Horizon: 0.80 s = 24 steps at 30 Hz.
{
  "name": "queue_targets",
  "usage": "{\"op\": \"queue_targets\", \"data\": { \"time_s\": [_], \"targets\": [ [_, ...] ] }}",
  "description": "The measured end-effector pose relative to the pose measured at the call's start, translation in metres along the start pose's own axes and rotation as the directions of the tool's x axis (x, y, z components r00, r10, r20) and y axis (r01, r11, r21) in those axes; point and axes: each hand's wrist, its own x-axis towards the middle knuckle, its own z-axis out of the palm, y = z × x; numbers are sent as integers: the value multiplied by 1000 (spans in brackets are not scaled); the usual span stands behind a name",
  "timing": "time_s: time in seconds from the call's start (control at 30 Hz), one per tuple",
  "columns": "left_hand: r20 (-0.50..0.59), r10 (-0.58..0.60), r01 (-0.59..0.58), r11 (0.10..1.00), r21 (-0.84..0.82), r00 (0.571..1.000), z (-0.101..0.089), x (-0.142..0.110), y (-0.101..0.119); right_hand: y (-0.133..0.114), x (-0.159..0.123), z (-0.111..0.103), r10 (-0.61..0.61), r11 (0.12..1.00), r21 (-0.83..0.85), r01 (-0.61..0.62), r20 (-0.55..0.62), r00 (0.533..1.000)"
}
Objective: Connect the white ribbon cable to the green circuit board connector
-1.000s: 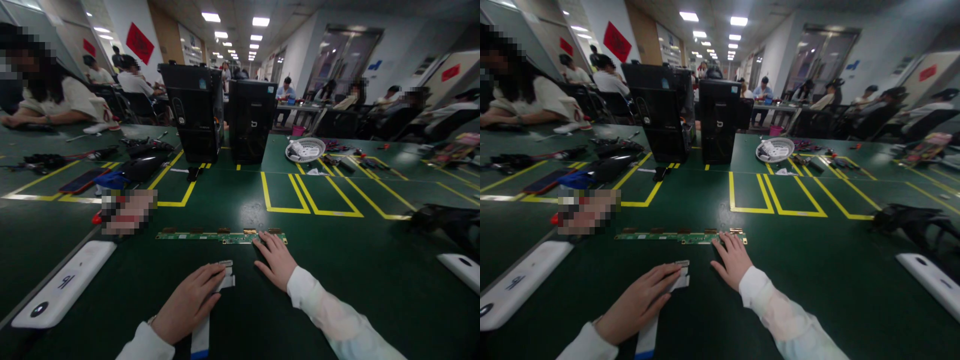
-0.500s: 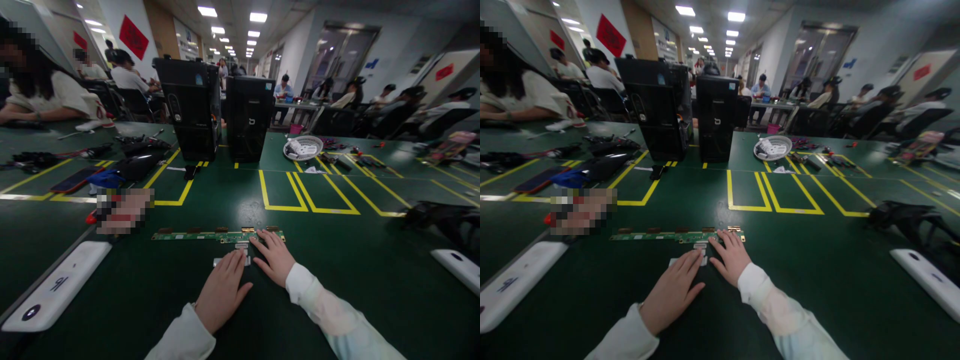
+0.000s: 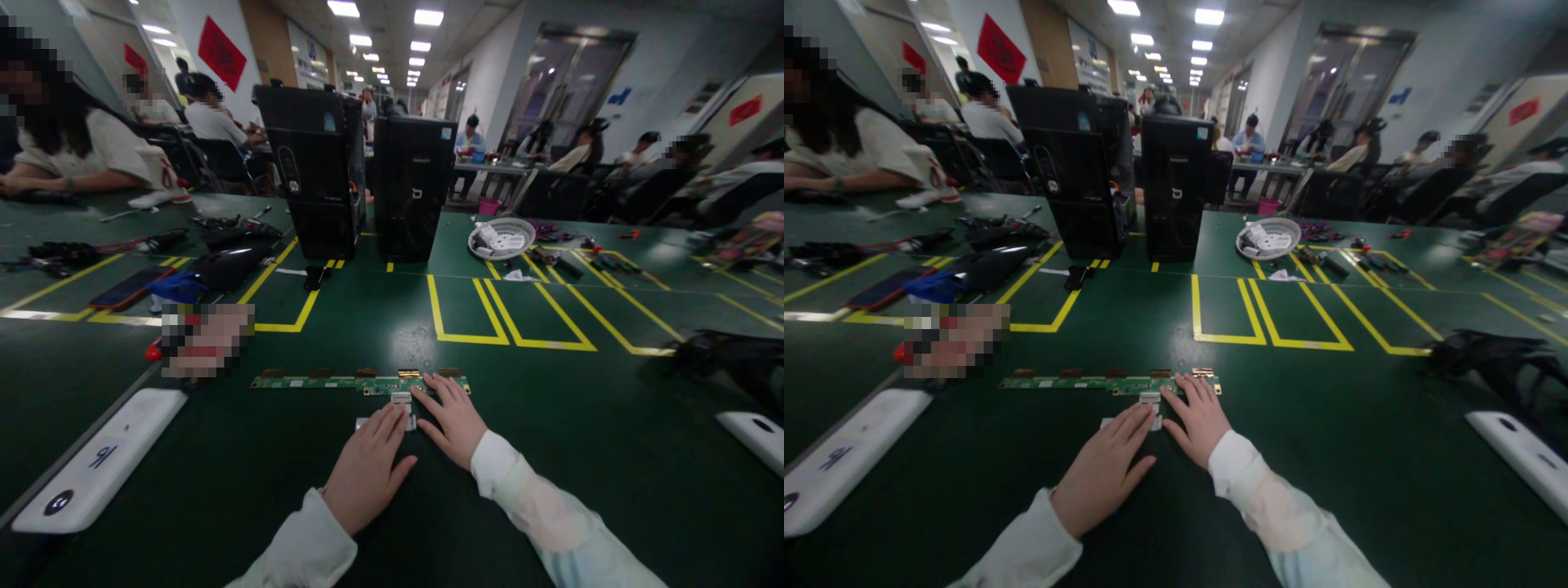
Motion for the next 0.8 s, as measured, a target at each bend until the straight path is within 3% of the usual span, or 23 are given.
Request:
{"op": "queue_targets", "data": {
  "time_s": [0.37, 0.8],
  "targets": [
    [-20, 6, -5, 999, 51, 1000, 0, 0, 1, -1, 0, -1, -8, 1000, -2, 8, -5, 1000],
    [14, -20, 21, 1000, -18, 1000, -4, 4, 1, 1, -1, 4, -6, 1000, 14, 6, -21, 1000]
  ]
}}
